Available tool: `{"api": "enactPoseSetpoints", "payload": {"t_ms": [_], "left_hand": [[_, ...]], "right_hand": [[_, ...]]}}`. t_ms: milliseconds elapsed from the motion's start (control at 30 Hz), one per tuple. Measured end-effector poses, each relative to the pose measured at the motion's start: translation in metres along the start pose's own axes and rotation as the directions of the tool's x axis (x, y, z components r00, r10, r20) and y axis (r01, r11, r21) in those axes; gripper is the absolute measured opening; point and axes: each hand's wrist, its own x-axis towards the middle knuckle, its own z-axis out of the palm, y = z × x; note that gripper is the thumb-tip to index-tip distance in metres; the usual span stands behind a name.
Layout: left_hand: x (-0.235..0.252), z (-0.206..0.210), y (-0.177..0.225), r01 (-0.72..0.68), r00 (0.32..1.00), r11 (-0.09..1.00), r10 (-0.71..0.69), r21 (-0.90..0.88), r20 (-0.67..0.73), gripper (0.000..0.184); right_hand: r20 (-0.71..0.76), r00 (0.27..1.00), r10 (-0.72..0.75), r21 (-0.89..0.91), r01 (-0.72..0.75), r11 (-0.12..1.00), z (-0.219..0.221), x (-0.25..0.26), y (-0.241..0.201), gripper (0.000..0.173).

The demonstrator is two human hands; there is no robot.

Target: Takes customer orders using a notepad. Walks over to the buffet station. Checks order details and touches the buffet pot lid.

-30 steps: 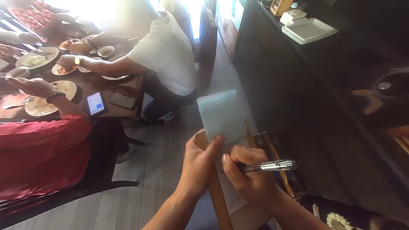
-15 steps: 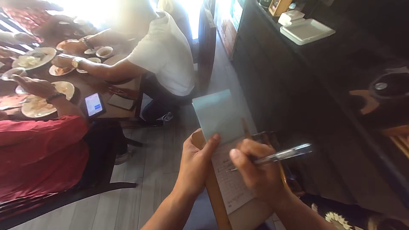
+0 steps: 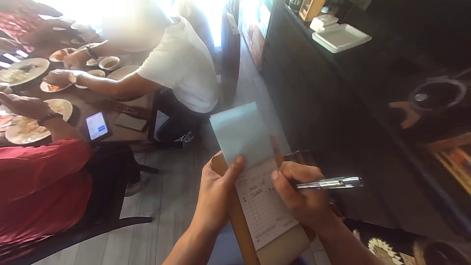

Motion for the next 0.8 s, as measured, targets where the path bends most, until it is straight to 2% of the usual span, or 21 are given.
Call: {"api": "enactPoseSetpoints", "payload": {"t_ms": [233, 400, 533, 800], "left_hand": [[-0.002, -0.002, 0.001, -0.032, 0.999, 0.999, 0.032, 0.003, 0.017, 0.019], [-0.002, -0.001, 0.001, -0.035, 0.999, 0.999, 0.035, 0.004, 0.017, 0.020], [-0.003, 0.001, 0.001, -0.041, 0.999, 0.999, 0.041, 0.007, 0.012, 0.019], [-0.003, 0.000, 0.000, -0.039, 0.999, 0.999, 0.038, 0.019, 0.015, 0.020]], "right_hand": [[-0.115, 0.992, -0.046, 0.021, 0.049, 0.999, 0.005, -0.002, -0.003, 0.031], [-0.080, 0.988, -0.135, -0.011, 0.135, 0.991, -0.002, 0.000, -0.017, 0.030], [-0.069, 0.996, -0.054, 0.015, 0.056, 0.998, 0.004, -0.003, -0.007, 0.033], [-0.072, 0.996, -0.050, -0.074, 0.044, 0.996, 0.008, -0.004, -0.002, 0.033]]}}
